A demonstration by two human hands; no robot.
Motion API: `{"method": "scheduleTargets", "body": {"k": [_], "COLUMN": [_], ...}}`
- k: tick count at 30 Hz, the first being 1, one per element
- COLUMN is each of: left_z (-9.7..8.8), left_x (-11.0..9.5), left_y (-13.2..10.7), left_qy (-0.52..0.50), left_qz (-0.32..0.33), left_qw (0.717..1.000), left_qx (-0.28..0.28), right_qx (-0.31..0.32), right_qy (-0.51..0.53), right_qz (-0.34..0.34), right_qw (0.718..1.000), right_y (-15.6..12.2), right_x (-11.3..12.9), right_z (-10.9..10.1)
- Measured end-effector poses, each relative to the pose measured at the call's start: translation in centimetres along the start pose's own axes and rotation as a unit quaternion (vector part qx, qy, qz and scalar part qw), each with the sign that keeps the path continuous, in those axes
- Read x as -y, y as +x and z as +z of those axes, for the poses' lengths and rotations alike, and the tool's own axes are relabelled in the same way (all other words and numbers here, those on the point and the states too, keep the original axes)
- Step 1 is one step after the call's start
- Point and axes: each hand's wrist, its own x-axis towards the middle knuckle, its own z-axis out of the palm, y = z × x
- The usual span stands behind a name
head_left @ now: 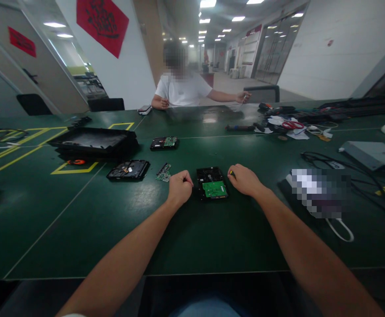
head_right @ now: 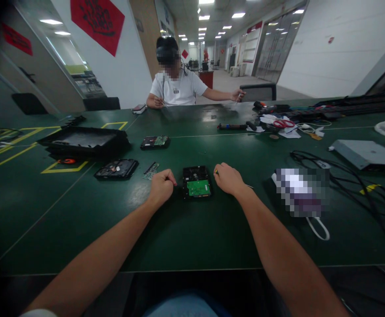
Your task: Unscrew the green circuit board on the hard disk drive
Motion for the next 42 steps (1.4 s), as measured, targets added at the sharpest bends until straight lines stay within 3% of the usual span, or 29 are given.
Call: {"method": "scheduleTargets", "body": {"k": [13, 19, 22, 30, 42], "left_z": [-0.1, 0.1, 0.2, 0.4, 0.6], "left_x": [-1.0, -2.1, -2.1, -1.9, -1.8], "left_y": [-0.4, -0.6, -0.7, -1.0, -1.1], "left_qy": [0.026, 0.062, 0.082, 0.128, 0.147], "left_qz": [0.033, 0.173, 0.203, 0.201, 0.197], "left_qw": [0.998, 0.975, 0.960, 0.939, 0.935], "left_qx": [0.051, 0.127, 0.173, 0.248, 0.254], "right_qx": [-0.036, -0.018, -0.009, 0.001, -0.001], "right_qy": [0.040, 0.097, 0.123, 0.123, 0.110], "right_qz": [-0.030, -0.072, -0.082, -0.101, -0.100], "right_qw": [0.998, 0.993, 0.989, 0.987, 0.989], "right_y": [-0.2, -0.6, -0.7, -0.8, -0.7], "right_x": [-0.6, 0.1, 0.5, 1.0, 1.4], "right_z": [-0.8, -1.3, -1.4, -1.3, -1.2]}}
